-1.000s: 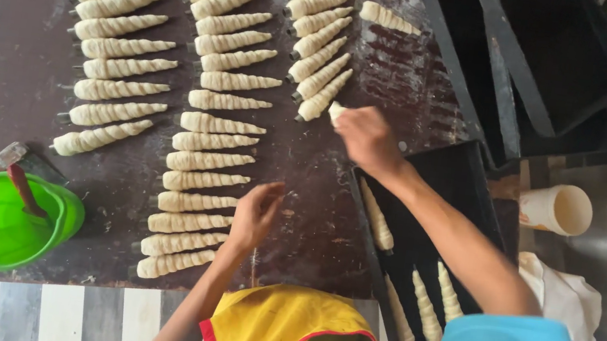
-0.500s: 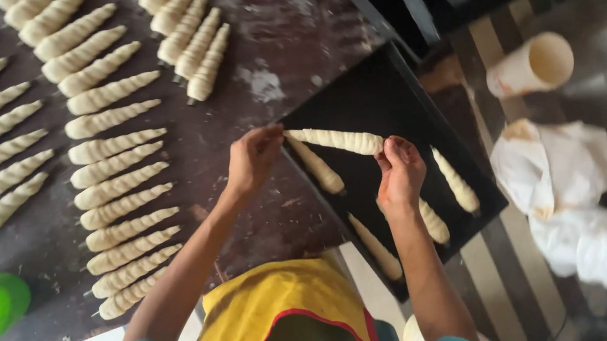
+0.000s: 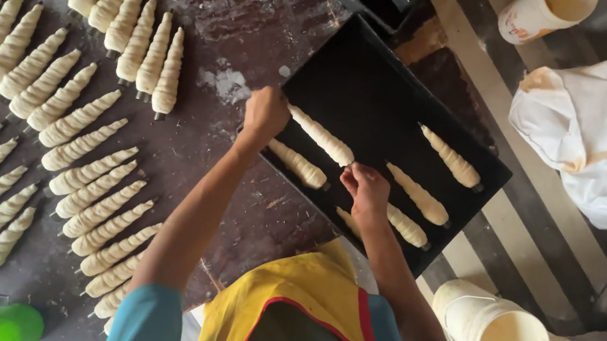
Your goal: Arranging rolled dough cones onto baking trays in a bakery production area.
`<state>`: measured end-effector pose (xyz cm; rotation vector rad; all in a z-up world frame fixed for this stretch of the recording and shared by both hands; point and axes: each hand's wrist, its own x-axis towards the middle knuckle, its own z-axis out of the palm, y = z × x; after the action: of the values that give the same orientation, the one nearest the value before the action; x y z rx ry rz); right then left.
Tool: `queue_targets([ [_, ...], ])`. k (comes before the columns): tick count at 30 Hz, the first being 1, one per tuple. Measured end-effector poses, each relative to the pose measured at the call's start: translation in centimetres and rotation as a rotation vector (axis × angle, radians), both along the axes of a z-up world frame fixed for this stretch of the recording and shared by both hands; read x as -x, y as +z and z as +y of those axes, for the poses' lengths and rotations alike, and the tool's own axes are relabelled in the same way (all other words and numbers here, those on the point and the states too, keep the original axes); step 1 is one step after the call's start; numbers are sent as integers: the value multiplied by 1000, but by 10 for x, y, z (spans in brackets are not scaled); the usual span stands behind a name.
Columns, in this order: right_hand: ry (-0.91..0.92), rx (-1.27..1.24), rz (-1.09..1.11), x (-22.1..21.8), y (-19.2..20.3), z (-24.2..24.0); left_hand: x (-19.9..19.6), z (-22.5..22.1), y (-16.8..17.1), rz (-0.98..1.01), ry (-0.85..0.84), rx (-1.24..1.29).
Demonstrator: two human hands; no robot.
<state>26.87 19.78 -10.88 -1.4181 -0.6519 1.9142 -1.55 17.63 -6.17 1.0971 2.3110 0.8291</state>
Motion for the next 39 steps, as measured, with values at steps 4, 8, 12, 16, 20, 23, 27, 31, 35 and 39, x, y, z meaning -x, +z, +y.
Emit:
queue_targets([
  [4,46,-7,-113,7,18,-3,-19,12,-6,37,-20,156],
  [8,82,15,-168,11,31,-2,-29,11,-2,44,-103,289],
  [12,144,12,-283,16,33,3,-35,5,-9,127,-111,216],
  [16,207,-74,-333,17,30,4,-38,2,-11,193,-182,211],
  [20,213,-77,-305,12,22,6,-40,3,-16,193,-129,165],
  [23,220,-33,-214,-2,-5,25,-38,6,-44,299,-200,216],
  [27,251,-384,-492,32,59,16,-30,-25,-21,78,15,49],
  [31,566,-1022,-447,120,110,-12,-39,-105,-6,-57,166,-395],
  [35,1092,-1590,-303,236,125,-59,-49,-177,4,-186,346,-516],
  [39,1161,-1986,-200,323,73,-75,-62,-230,16,-346,457,-419],
])
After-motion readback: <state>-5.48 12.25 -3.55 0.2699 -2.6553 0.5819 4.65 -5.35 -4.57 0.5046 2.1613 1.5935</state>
